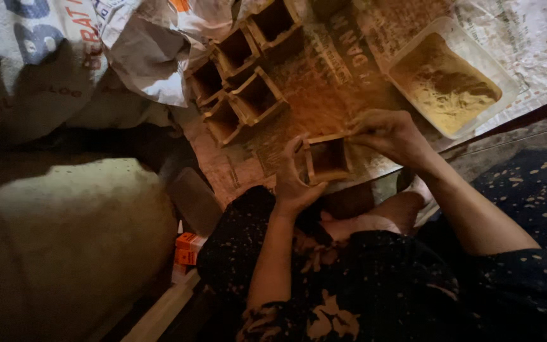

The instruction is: The person assembles a small wooden model by applying glue to the edges of wooden pieces and joining them together.

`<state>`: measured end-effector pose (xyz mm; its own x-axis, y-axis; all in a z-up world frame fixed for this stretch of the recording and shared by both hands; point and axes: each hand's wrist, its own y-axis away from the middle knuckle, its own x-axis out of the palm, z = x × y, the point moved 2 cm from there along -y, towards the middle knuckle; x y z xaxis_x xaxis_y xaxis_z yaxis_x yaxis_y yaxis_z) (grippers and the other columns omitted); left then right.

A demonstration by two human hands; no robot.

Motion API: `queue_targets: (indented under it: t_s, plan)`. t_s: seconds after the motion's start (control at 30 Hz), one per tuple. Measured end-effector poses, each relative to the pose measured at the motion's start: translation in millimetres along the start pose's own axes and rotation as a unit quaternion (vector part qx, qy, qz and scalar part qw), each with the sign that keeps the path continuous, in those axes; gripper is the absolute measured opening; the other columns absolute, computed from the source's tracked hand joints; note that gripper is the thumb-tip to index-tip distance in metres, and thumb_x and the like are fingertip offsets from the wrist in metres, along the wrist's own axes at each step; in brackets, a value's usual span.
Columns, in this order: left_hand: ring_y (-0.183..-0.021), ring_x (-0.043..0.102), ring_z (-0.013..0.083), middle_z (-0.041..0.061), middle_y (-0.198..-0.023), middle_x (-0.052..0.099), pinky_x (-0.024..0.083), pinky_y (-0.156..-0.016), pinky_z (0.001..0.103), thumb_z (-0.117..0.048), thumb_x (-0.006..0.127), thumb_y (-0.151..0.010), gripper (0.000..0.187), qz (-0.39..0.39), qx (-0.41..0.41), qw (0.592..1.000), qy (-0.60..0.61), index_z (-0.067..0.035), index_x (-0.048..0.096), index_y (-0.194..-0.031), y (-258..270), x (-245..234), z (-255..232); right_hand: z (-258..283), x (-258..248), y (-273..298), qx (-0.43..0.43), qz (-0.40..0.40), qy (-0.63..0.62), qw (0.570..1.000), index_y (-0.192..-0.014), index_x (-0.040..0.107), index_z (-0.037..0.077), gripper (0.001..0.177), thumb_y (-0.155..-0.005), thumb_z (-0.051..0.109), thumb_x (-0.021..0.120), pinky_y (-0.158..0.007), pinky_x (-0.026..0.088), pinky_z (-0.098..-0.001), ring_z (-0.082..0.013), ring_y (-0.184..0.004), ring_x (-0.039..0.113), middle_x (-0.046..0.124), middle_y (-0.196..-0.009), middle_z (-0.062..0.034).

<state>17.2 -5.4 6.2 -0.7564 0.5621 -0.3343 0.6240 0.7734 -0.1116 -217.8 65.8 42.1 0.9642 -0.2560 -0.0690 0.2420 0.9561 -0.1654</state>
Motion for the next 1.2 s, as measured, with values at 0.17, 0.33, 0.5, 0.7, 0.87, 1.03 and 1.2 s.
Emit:
queue_targets:
  t_s: [0.17, 0.33, 0.5, 0.7, 0.87, 1.03, 1.2]
  plan:
    - [-0.139, 0.051, 0.031, 0.014, -0.147, 0.052, 0.04, -0.12, 0.047, -0.015, 0.086, -0.065, 0.099, 0.006, 0.047, 0.998, -0.04, -0.009, 0.04, -0.152, -5.3, -0.8, -13.2, -18.2, -1.9, -1.4, 0.052, 0.008, 0.03, 0.998, -0.09, 0.079, 0.001, 0.013, -0.08, -0.003, 0.087, -0.07, 0.057, -0.0372, -0.0228, -0.076, 0.072, 0.076, -0.084, -0.0157]
    - [-0.137, 0.052, 0.0374, 0.02, -0.144, 0.052, 0.041, -0.119, 0.048, -0.009, 0.089, -0.06, 0.105, 0.008, 0.086, 0.995, -0.055, -0.004, 0.039, -0.151, -6.6, 1.4, -11.2, -20.7, -1.9, -1.5, 0.105, 0.009, -0.041, 0.994, -0.089, 0.078, 0.001, 0.012, -0.082, -0.001, 0.087, -0.071, 0.055, -0.0329, -0.0165, -0.072, 0.067, 0.074, -0.079, -0.0124]
    - [-0.127, 0.059, 0.043, 0.021, -0.139, 0.058, 0.049, -0.111, 0.055, -0.02, 0.09, -0.058, 0.105, -0.012, 0.015, 0.992, -0.122, -0.01, 0.038, -0.149, -4.3, 5.9, -1.5, -34.1, -4.9, -2.8, 0.115, 0.012, -0.033, 0.993, -0.094, 0.076, -0.001, 0.004, -0.091, -0.003, 0.077, -0.068, 0.053, -0.0329, -0.0153, -0.07, 0.063, 0.071, -0.075, -0.0125]
    - [-0.134, 0.057, 0.0356, 0.012, -0.146, 0.058, 0.047, -0.114, 0.044, -0.021, 0.093, -0.052, 0.112, 0.007, 0.068, 0.996, -0.058, -0.011, 0.042, -0.15, -8.2, 2.2, 5.1, -34.3, 1.1, -1.2, 0.05, -0.005, 0.018, 0.999, -0.088, 0.075, 0.0, 0.013, -0.087, 0.006, 0.087, -0.055, 0.041, -0.0263, -0.0116, -0.058, 0.051, 0.06, -0.062, -0.0056]
    - [-0.133, 0.057, 0.0364, 0.014, -0.146, 0.057, 0.048, -0.113, 0.043, -0.015, 0.094, -0.053, 0.112, 0.009, 0.04, 0.998, -0.052, -0.009, 0.041, -0.151, -6.0, -3.3, -1.5, -16.4, -2.1, 0.0, 0.118, 0.016, -0.042, 0.992, -0.111, 0.074, 0.0, 0.016, -0.096, 0.004, 0.074, -0.074, 0.055, -0.0281, -0.0117, -0.08, 0.065, 0.076, -0.087, -0.0114]
    - [-0.134, 0.056, 0.0363, 0.013, -0.148, 0.056, 0.047, -0.114, 0.042, -0.013, 0.094, -0.053, 0.113, 0.013, 0.046, 0.997, -0.056, -0.008, 0.04, -0.152, -6.8, -4.4, -1.2, -22.9, -5.3, 0.7, 0.09, 0.042, -0.006, 0.995, -0.114, 0.072, -0.001, 0.027, -0.088, 0.003, 0.081, -0.073, 0.056, -0.0329, -0.0178, -0.08, 0.071, 0.077, -0.09, -0.0164]
    - [-0.136, 0.055, 0.0344, 0.011, -0.149, 0.055, 0.045, -0.115, 0.042, -0.013, 0.094, -0.052, 0.116, 0.017, 0.047, 0.997, -0.057, -0.009, 0.036, -0.153, -6.3, -0.9, 1.7, -30.5, -7.8, 3.8, 0.119, 0.058, -0.061, 0.989, -0.121, 0.067, -0.005, 0.028, -0.094, 0.001, 0.072, -0.074, 0.06, -0.0338, -0.0226, -0.09, 0.072, 0.076, -0.101, -0.0196]
